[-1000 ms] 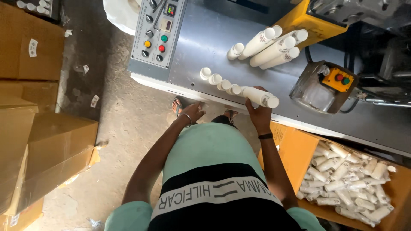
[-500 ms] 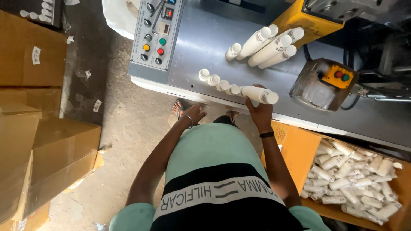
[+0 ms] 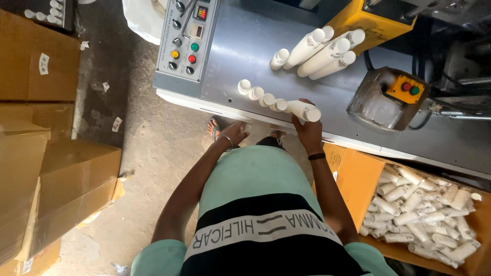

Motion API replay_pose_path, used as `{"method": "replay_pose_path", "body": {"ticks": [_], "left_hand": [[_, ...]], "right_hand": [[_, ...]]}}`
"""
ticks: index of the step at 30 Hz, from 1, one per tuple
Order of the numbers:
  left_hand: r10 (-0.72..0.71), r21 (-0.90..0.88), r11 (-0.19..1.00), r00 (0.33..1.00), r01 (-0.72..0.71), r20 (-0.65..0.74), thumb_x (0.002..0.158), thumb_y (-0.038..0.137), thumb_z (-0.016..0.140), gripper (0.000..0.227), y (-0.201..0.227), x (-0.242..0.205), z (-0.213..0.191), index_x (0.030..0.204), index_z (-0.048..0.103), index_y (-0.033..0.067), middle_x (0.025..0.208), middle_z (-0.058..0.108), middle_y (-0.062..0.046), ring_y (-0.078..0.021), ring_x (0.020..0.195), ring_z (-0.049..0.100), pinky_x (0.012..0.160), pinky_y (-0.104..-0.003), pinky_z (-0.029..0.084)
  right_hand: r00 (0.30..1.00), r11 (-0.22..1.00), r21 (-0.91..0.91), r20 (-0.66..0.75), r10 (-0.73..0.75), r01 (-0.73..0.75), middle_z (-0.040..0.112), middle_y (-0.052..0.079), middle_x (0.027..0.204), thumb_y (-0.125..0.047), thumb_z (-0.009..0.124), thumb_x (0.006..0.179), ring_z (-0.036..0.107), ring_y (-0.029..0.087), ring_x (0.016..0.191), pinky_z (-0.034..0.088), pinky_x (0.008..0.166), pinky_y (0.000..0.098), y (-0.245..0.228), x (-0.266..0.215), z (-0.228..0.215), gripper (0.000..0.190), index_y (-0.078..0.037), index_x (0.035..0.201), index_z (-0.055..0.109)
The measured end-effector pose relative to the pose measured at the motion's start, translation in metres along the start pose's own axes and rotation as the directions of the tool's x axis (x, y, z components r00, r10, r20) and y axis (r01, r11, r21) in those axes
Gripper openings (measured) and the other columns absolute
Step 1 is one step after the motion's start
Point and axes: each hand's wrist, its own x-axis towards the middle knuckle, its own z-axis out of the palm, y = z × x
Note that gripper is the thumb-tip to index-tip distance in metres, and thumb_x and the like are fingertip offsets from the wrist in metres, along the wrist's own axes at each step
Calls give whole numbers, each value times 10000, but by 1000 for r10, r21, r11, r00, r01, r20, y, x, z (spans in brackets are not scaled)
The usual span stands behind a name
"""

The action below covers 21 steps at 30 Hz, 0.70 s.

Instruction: The person takes white paper tubes from a machine, places them into plastic bags, and arranges them on the machine's work surface. They also handle and pack multiple tubes at a time into larger bags.

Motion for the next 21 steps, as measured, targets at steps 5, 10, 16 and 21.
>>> {"method": "replay_pose_path", "body": {"ticks": [5, 10, 16, 21], "left_hand": [[14, -7, 1000, 1000, -14, 1, 921, 466, 669, 473, -1, 2, 4, 1144, 570, 61, 1028, 706, -188, -363, 995, 684, 885, -466, 511], [-5, -17, 1000, 1000, 6, 14, 912, 452, 668, 463, 4, -2, -1, 1152, 576, 68, 1037, 709, -192, -362, 1002, 688, 890, -467, 514], [-11, 15, 1000, 1000, 11, 11, 920, 463, 644, 493, -10, 2, 4, 1190, 573, 57, 1079, 700, -200, -389, 1042, 668, 908, -480, 504], [-1, 11, 1000, 999, 0, 37, 938, 471, 622, 498, -2, -5, -5, 1184, 572, 41, 1095, 704, -209, -389, 1057, 670, 918, -484, 505]], "right_hand": [[999, 998, 52, -29, -24, 25, 683, 136, 1248, -132, 759, 950, 672, 271, 1174, 517, 1009, 384, -13, -1, -13, 461, -23, 1353, 564], [994, 985, 165, -107, -35, 53, 630, 139, 1334, -71, 748, 991, 618, 251, 1274, 509, 1102, 395, -13, -7, -27, 416, -7, 1361, 569], [980, 940, 324, -126, 157, -109, 646, 132, 1300, -78, 763, 939, 648, 216, 1246, 555, 1087, 372, 73, -13, -9, 489, -5, 1363, 531], [984, 956, 259, -73, 163, -139, 664, 139, 1285, -66, 770, 939, 659, 232, 1232, 559, 1071, 382, 80, -10, 5, 475, 15, 1347, 542]]}}
